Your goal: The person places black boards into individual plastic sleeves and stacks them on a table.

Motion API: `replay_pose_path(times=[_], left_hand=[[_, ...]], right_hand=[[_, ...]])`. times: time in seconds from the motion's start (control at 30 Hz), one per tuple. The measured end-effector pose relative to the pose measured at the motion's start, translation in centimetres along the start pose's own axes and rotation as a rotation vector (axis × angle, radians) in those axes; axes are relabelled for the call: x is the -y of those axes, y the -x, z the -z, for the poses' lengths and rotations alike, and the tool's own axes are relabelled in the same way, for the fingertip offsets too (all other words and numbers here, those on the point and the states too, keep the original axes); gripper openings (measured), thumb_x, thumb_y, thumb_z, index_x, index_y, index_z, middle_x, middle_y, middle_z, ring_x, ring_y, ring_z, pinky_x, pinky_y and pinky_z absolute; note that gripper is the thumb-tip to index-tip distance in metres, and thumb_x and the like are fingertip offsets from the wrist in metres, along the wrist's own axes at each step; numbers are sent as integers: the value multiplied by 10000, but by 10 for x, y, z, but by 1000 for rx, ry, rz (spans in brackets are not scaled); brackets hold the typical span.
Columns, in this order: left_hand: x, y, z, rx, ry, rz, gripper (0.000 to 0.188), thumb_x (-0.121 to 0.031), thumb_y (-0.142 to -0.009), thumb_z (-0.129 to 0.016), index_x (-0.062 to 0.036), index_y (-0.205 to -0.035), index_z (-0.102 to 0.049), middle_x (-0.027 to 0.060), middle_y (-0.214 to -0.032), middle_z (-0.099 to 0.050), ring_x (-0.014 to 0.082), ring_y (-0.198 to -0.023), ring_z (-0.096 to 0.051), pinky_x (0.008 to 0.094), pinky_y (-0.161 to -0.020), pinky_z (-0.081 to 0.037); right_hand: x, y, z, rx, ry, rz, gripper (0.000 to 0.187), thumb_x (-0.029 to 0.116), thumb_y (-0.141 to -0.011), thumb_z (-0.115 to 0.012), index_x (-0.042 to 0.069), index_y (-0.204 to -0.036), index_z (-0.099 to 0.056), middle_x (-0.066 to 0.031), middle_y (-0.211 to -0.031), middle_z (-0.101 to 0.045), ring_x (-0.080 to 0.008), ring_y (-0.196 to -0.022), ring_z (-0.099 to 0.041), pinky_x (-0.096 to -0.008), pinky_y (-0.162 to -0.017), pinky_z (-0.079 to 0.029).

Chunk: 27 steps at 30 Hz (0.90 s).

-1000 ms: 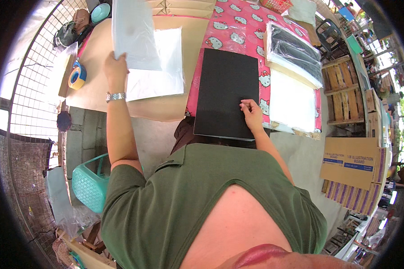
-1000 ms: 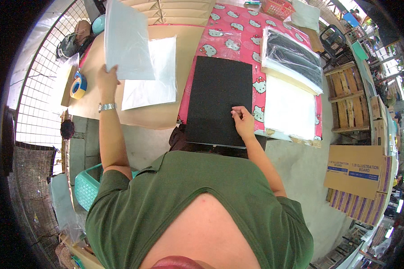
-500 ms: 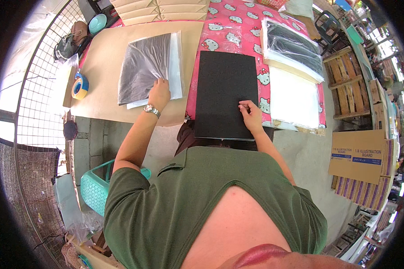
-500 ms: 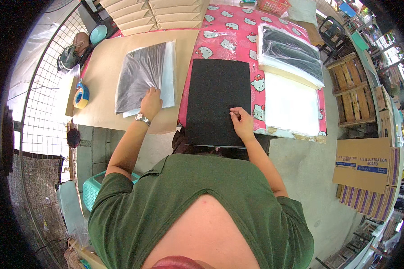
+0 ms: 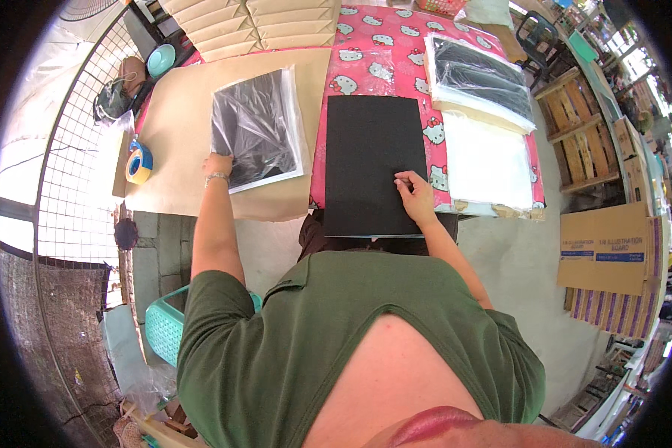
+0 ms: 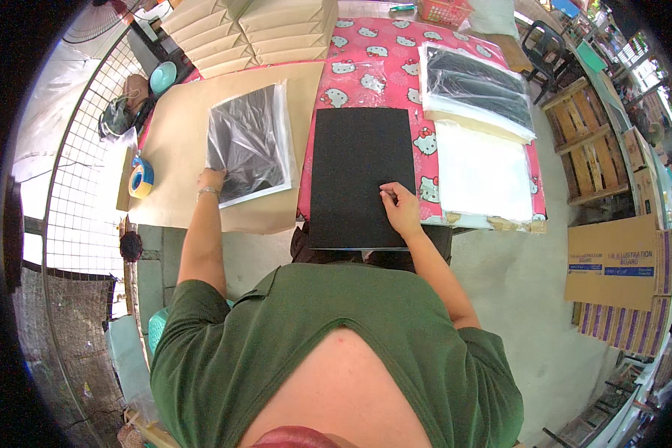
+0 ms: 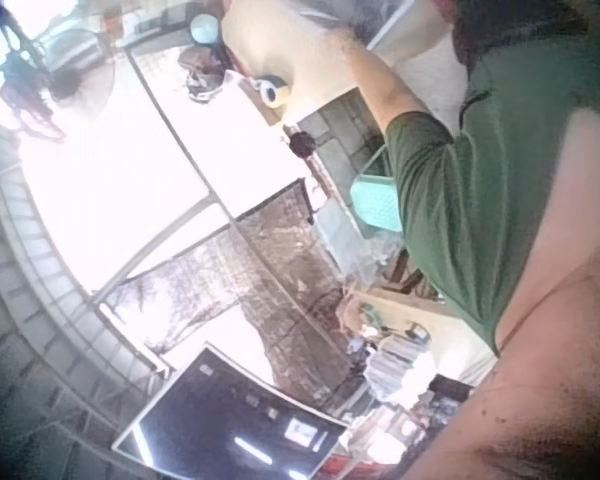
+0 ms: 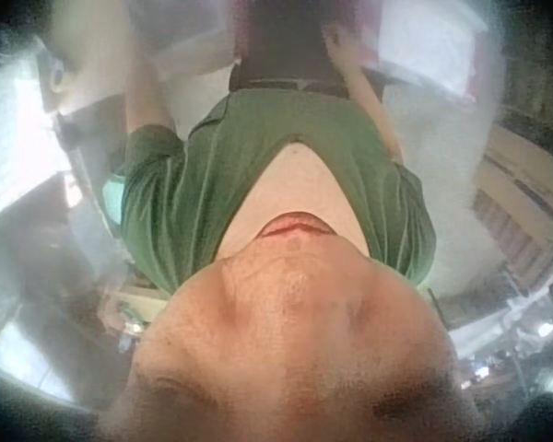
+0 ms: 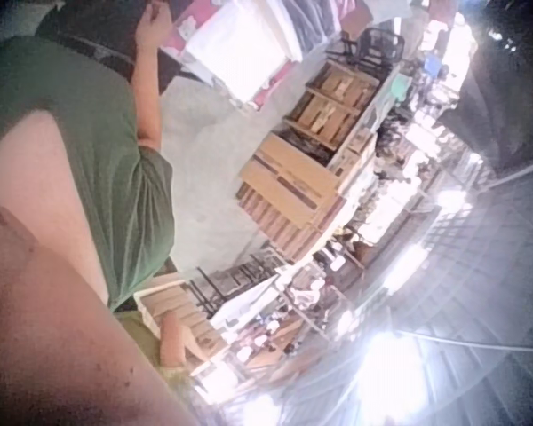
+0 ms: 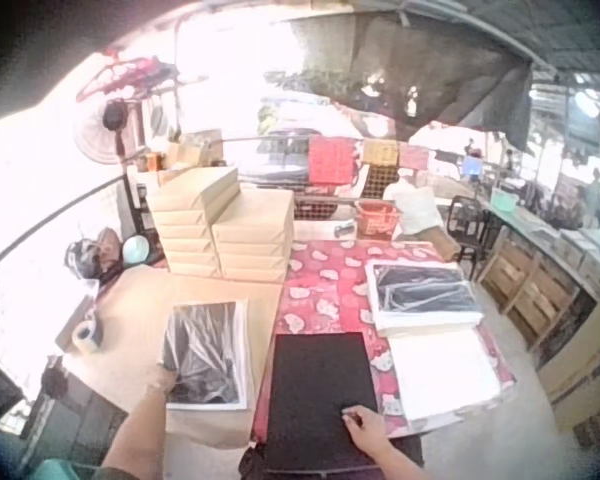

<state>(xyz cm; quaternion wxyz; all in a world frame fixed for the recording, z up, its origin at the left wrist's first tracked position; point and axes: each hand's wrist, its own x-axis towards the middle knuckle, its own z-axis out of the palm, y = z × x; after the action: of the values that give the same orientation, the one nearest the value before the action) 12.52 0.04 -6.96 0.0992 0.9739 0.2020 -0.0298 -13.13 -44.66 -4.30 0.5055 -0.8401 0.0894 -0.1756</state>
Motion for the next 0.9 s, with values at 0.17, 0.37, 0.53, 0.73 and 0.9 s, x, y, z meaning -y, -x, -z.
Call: replay_pose_path(times=[0.17,0.37,0.53,0.73,0.9], left_hand=[[-22,24,-14,87,-18,11,633,-339,-671,-686,-20,-1197,-540,208,-1196,-559,350,-1118,-526,395,-986,-372],[-20,-7,-32,336,266,133,421,-222,-661,-693,-2,-1016,-636,191,-1023,-622,315,-981,-578,410,-840,-452],[49,-28,-8,428,845,162,373,-117,-665,-643,-18,-1016,-564,120,-834,-585,243,-763,-568,438,-641,-480],[-53,75,113,75,999,-240,356,24,-746,-557,6,-1088,-458,123,-824,-593,223,-756,-575,344,-640,-464],[-104,168,207,-27,801,-613,278,18,-826,-549,-13,-1078,-437,114,-931,-609,157,-848,-578,265,-724,-456]], right_hand=[[-5,1,3,16,17,-17,120,62,-823,-615,19,-935,-622,-73,-759,-647,-123,-675,-599,-261,-608,-458],[-4,-2,4,25,-112,-44,125,64,-827,-613,25,-946,-624,-50,-768,-649,-100,-690,-594,-244,-619,-454],[2,-7,-6,81,-179,-7,141,67,-827,-615,25,-961,-621,-49,-771,-650,-89,-701,-593,-235,-630,-459],[-17,-10,13,145,-308,-193,156,81,-857,-597,21,-1001,-606,-40,-856,-654,-91,-757,-593,-238,-682,-463],[12,-37,22,167,-314,-162,298,131,-880,-594,29,-1155,-539,-86,-1064,-612,-148,-973,-576,-270,-838,-459]])
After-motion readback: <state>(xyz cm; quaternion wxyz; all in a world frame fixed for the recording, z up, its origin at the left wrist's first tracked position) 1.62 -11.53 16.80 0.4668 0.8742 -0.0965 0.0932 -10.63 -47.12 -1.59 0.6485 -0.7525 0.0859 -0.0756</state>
